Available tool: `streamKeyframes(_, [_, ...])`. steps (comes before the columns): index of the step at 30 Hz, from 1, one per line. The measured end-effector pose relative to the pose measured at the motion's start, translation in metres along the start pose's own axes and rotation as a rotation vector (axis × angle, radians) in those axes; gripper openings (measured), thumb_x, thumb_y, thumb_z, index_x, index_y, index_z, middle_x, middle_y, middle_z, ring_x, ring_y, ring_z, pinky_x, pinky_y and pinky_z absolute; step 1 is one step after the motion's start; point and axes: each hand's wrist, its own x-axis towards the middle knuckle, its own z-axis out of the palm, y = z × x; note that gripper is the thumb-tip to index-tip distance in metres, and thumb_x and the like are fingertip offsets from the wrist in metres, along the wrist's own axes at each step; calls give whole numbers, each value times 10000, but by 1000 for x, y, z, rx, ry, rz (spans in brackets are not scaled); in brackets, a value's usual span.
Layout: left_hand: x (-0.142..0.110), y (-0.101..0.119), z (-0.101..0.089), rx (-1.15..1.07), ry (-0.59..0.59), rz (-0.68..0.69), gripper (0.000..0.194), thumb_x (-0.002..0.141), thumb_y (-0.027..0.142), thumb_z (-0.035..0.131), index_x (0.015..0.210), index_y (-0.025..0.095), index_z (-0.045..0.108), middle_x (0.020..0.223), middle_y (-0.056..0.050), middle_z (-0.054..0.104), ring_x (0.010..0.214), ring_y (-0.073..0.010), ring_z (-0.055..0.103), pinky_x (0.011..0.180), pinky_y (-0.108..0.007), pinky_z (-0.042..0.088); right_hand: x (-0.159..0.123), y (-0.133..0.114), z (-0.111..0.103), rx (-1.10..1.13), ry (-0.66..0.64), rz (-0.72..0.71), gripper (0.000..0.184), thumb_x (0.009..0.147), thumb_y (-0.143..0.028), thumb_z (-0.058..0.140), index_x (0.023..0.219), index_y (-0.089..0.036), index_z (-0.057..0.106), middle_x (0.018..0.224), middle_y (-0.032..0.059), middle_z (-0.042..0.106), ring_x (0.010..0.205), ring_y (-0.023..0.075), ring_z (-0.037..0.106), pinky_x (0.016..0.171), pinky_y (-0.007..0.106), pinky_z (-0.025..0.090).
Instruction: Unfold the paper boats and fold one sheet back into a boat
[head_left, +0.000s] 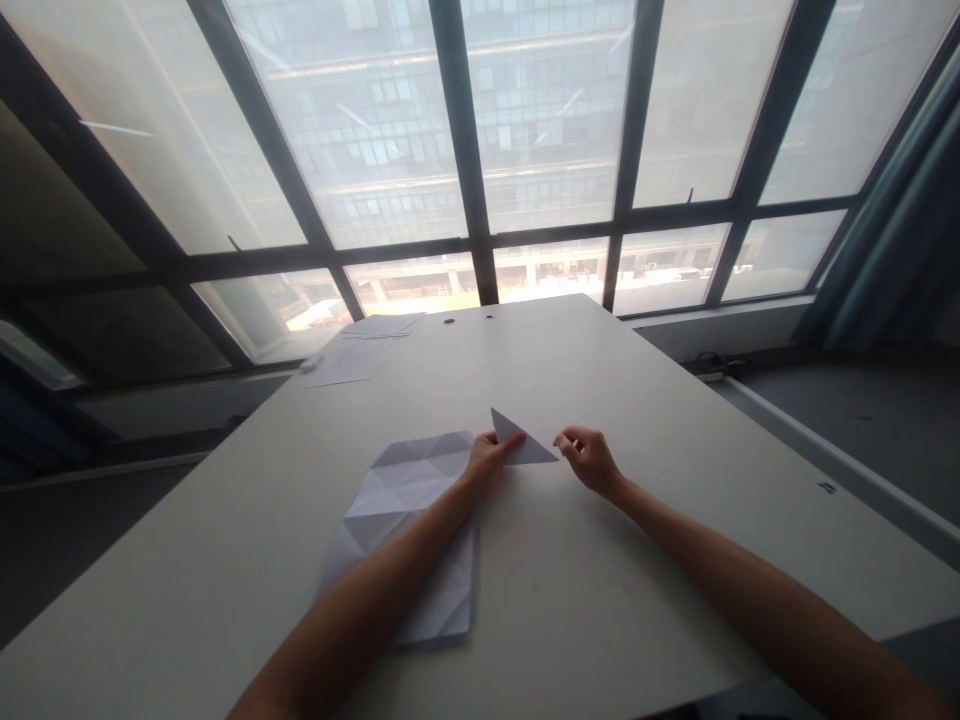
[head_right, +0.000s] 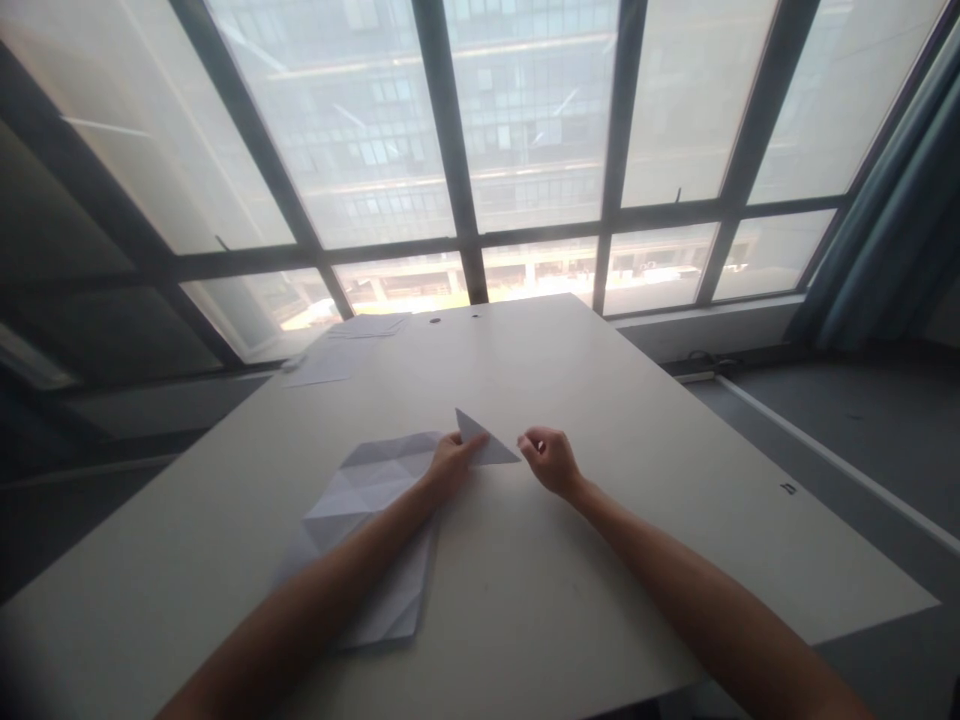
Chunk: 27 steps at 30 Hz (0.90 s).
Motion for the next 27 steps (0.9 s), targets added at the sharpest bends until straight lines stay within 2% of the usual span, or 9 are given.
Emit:
streamKeyframes(4, [-4,2,0,249,-131,24,338,654,385,832,779,85,742,741,-85,714,601,-162,616,560,-245,441,-3,-8,5,86,-130,-28,306,869,-352,511,676,-152,638,618,2,577,585,126,482,551,234,360])
streamKeyframes(7, [-7,7,1,373,-222,49,344,672,410,810,761,84,741,676,-58,680,570,-140,574,531,-225,388,-7,-12,9,108,-233,-30,304,855,-356,540,640,-151,607,582,-19,529,561,110,445,535,224,343])
streamKeyframes(10, [-8,9,1,409,-258,71,359,698,435,783,770,86,738,652,-40,654,562,-127,543,529,-220,362,-7,-13,10,131,-247,-18,341,857,-373,542,597,-153,561,552,-33,467,541,98,397,520,220,318])
streamKeyframes(13, [-6,8,-1,430,-240,81,373,727,462,755,777,93,737,633,-22,628,552,-113,511,522,-215,334,-5,-10,11,174,-173,33,361,852,-390,551,582,-151,547,552,-28,460,540,99,392,506,219,310])
streamKeyframes(16, [0,5,-4,444,-179,78,383,729,488,745,705,107,718,577,-3,583,530,-97,472,504,-211,296,-2,-7,11,225,-89,89,341,839,-394,565,609,-143,587,578,-12,507,555,109,426,505,220,321])
streamKeyframes(19, [4,2,-5,382,-109,76,385,703,507,758,689,124,718,592,-10,601,555,-108,493,531,-218,331,0,-4,11,272,-33,134,324,834,-392,565,642,-137,622,594,-2,537,553,114,443,501,224,320])
streamKeyframes(23, [6,-1,-4,322,-63,109,367,684,501,776,720,137,741,599,-11,610,568,-115,502,560,-230,360,0,-4,12,308,4,169,319,816,-392,571,629,-138,615,572,-6,518,532,111,425,484,228,299])
streamKeyframes(27, [4,1,-5,357,-67,130,354,702,485,769,701,133,739,579,-5,589,553,-110,481,546,-231,337,1,-5,9,324,-6,173,313,808,-380,560,601,-145,581,564,-9,504,534,113,421,491,231,303])
